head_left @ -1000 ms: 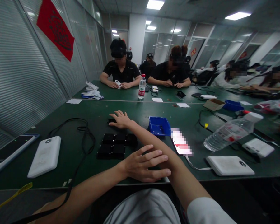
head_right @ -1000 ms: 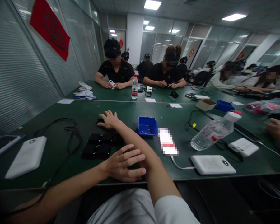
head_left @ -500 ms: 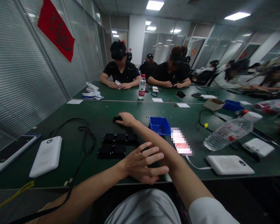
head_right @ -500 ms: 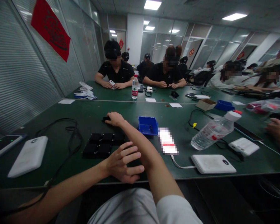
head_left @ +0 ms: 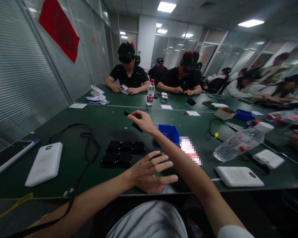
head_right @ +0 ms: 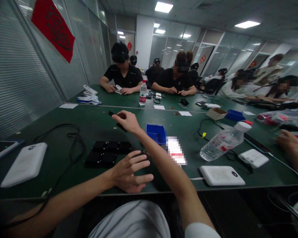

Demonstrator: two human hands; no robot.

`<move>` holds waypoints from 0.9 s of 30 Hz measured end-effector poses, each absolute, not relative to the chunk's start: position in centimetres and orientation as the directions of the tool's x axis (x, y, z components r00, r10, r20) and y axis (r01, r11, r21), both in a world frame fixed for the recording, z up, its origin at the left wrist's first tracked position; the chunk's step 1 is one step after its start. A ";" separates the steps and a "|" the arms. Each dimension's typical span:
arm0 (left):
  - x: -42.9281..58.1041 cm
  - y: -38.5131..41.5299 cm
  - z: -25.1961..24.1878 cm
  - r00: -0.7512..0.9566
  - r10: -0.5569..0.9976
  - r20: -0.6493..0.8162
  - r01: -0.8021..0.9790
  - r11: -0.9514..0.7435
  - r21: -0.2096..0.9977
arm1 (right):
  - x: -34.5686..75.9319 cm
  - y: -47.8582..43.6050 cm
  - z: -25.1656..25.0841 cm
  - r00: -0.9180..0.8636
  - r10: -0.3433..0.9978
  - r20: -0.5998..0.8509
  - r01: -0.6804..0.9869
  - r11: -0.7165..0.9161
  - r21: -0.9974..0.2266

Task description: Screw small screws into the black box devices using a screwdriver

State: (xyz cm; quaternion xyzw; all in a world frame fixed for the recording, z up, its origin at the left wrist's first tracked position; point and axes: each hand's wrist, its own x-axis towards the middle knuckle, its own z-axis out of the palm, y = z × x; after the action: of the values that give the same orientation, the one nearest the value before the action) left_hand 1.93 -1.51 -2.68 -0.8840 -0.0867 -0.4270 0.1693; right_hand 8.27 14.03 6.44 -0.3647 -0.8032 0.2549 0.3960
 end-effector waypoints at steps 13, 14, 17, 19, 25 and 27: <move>1.7 -1.7 -2.6 0.663 -0.093 0.743 0.237 -0.915 -0.326 | 17.8 4.4 2.1 -0.447 0.672 0.591 0.422 0.740 -0.523; 1.6 -1.7 -2.6 0.672 -0.113 0.732 0.228 -0.908 -0.350 | 18.2 4.1 1.5 -0.473 0.646 0.599 0.425 0.763 -0.487; 1.5 -1.8 -2.6 0.670 -0.160 0.725 0.211 -0.895 -0.393 | 18.9 3.6 -0.4 -0.587 0.532 0.611 0.423 0.844 -0.329; 1.5 -1.8 -2.5 0.666 -0.172 0.726 0.207 -0.892 -0.402 | 18.9 3.6 -1.5 -0.651 0.475 0.592 0.422 0.875 -0.238; 1.9 -1.9 -2.0 0.655 -0.165 0.737 0.200 -0.904 -0.379 | 18.7 3.9 -3.0 -0.723 0.447 0.526 0.444 0.885 -0.142; 1.9 -2.0 -1.9 0.639 -0.161 0.753 0.197 -0.911 -0.362 | 18.6 3.8 -3.0 -0.733 0.447 0.513 0.438 0.887 -0.147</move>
State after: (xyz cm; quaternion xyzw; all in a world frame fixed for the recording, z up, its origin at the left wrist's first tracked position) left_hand 1.95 -1.97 -1.88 -0.8803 -0.0101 -0.4250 0.2104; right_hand 18.64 3.82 -3.03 -0.2377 -0.9307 0.0083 0.2778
